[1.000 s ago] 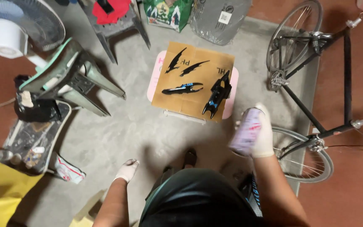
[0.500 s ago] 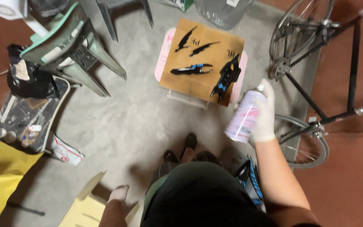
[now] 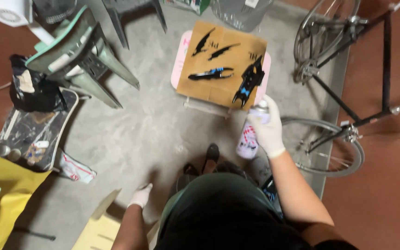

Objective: Spray painting small black components using a spray can on a cardboard surface in a workshop environment.

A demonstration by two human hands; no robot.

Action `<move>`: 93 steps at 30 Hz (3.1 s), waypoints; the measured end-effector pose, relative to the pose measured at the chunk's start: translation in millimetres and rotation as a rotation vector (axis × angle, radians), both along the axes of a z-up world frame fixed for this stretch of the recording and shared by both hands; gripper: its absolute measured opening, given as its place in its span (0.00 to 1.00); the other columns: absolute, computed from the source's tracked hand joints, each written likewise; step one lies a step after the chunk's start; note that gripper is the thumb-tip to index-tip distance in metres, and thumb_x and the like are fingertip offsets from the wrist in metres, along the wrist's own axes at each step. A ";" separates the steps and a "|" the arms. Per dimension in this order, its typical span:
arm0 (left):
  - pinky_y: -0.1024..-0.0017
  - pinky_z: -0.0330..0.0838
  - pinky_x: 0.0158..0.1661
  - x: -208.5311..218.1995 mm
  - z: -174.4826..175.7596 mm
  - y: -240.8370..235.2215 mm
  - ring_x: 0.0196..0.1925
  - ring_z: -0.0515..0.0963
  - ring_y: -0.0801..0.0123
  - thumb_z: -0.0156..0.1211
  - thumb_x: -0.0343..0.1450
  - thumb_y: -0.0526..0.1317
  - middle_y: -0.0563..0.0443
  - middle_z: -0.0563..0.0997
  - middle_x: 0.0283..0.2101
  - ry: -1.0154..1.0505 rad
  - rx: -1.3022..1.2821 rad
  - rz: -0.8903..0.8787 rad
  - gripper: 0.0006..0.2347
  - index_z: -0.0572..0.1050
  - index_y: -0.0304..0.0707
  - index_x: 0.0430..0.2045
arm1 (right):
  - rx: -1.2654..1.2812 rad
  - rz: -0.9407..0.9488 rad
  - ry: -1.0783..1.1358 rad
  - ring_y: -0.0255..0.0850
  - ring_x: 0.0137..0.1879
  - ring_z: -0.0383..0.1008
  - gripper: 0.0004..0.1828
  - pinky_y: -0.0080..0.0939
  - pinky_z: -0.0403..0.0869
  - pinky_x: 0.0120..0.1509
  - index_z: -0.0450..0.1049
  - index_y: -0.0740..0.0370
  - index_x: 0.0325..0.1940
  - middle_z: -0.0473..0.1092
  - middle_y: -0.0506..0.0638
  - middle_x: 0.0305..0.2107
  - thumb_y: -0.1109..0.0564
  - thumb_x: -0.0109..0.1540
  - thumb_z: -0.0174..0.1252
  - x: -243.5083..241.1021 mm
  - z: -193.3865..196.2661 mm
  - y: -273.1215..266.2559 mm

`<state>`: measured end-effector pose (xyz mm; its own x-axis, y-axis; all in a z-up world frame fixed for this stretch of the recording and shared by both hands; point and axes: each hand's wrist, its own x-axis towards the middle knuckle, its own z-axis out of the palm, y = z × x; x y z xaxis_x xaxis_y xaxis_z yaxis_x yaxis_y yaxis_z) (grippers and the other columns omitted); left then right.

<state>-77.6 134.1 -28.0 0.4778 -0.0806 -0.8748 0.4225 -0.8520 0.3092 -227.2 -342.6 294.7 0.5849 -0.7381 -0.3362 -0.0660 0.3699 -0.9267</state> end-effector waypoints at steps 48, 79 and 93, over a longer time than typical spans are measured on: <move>0.71 0.59 0.70 -26.4 77.7 -123.4 0.72 0.70 0.60 0.53 0.72 0.52 0.54 0.74 0.69 -0.055 0.209 0.173 0.24 0.74 0.48 0.63 | -0.921 0.441 0.494 0.54 0.57 0.73 0.32 0.52 0.72 0.60 0.64 0.52 0.69 0.65 0.58 0.56 0.51 0.61 0.61 250.2 -83.5 -301.3; 0.67 0.57 0.71 -13.9 123.5 -206.1 0.73 0.68 0.59 0.52 0.70 0.53 0.50 0.72 0.70 0.153 0.256 0.262 0.27 0.73 0.45 0.64 | -0.837 0.827 0.743 0.65 0.42 0.75 0.24 0.61 0.74 0.48 0.67 0.40 0.58 0.64 0.58 0.47 0.45 0.57 0.55 327.0 -142.8 -261.7; 0.67 0.56 0.72 -11.1 117.6 -202.4 0.73 0.68 0.62 0.53 0.69 0.54 0.52 0.73 0.70 0.104 0.238 0.290 0.28 0.73 0.45 0.64 | -0.774 1.025 0.685 0.62 0.42 0.75 0.29 0.57 0.72 0.49 0.67 0.33 0.62 0.64 0.54 0.47 0.46 0.55 0.53 339.8 -119.5 -229.7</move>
<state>-88.7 -68.3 89.6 0.3585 0.2560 -0.8977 0.6749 -0.7355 0.0597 112.6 -572.3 175.1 0.8477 -0.2260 -0.4799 -0.4906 -0.6782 -0.5472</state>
